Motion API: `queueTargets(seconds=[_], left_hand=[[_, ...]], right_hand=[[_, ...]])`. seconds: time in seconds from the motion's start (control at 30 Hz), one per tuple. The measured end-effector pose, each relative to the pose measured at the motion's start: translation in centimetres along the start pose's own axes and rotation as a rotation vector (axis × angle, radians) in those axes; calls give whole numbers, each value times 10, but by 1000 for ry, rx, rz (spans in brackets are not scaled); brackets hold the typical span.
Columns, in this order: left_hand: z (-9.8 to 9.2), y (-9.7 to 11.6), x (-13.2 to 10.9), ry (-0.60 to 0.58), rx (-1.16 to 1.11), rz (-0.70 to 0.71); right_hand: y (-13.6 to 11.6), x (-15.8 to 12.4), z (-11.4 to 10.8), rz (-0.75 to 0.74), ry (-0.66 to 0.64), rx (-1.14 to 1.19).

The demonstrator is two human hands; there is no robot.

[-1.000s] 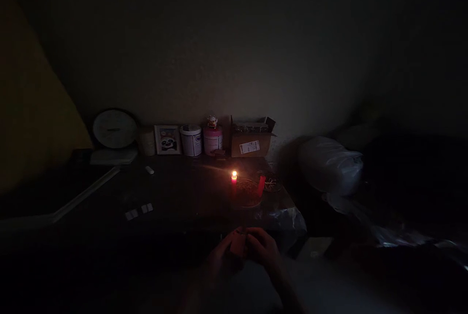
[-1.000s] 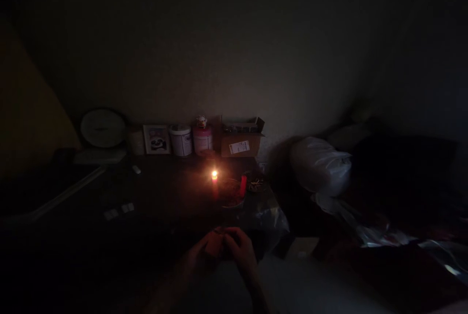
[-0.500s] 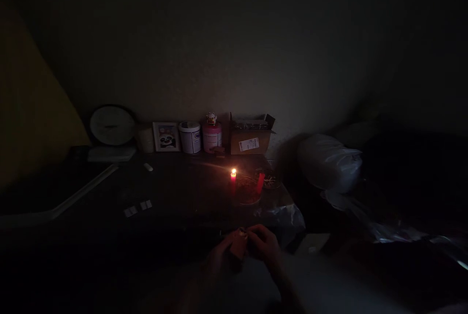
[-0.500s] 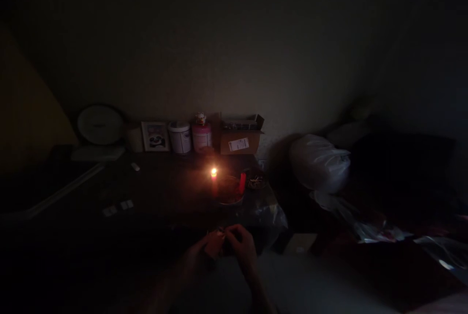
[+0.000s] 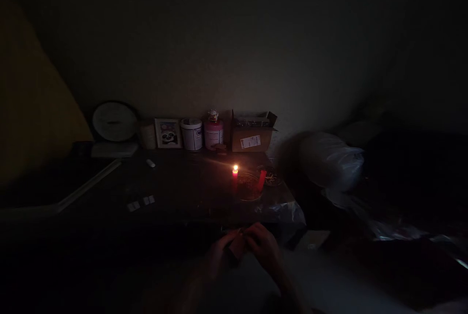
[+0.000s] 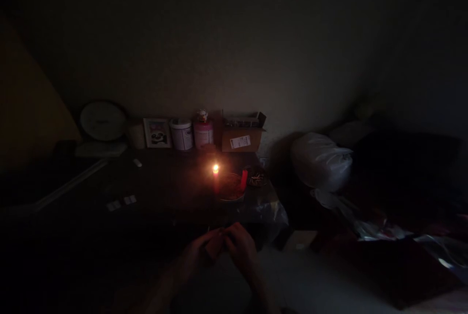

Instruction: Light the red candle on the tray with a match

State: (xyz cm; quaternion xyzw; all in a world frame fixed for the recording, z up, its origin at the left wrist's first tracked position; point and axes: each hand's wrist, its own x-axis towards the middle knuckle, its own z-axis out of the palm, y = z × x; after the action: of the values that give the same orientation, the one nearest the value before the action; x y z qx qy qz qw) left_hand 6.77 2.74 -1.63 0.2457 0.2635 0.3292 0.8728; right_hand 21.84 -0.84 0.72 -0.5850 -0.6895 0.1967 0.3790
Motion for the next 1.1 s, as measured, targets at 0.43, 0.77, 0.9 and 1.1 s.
queueTargets(seconds=[0.43, 0.77, 0.9, 1.1], left_hand=[[1, -1, -1, 53, -14, -87], [8, 6, -6, 84, -21, 41], [14, 9, -8, 69, -72, 60], [14, 9, -10, 116, -45, 60]], right_hand=[[2, -5, -2, -164, -67, -75], [8, -3, -7, -28, 38, -77], [1, 0, -10, -50, 48, 0], [-7, -1, -9, -119, 2, 23]])
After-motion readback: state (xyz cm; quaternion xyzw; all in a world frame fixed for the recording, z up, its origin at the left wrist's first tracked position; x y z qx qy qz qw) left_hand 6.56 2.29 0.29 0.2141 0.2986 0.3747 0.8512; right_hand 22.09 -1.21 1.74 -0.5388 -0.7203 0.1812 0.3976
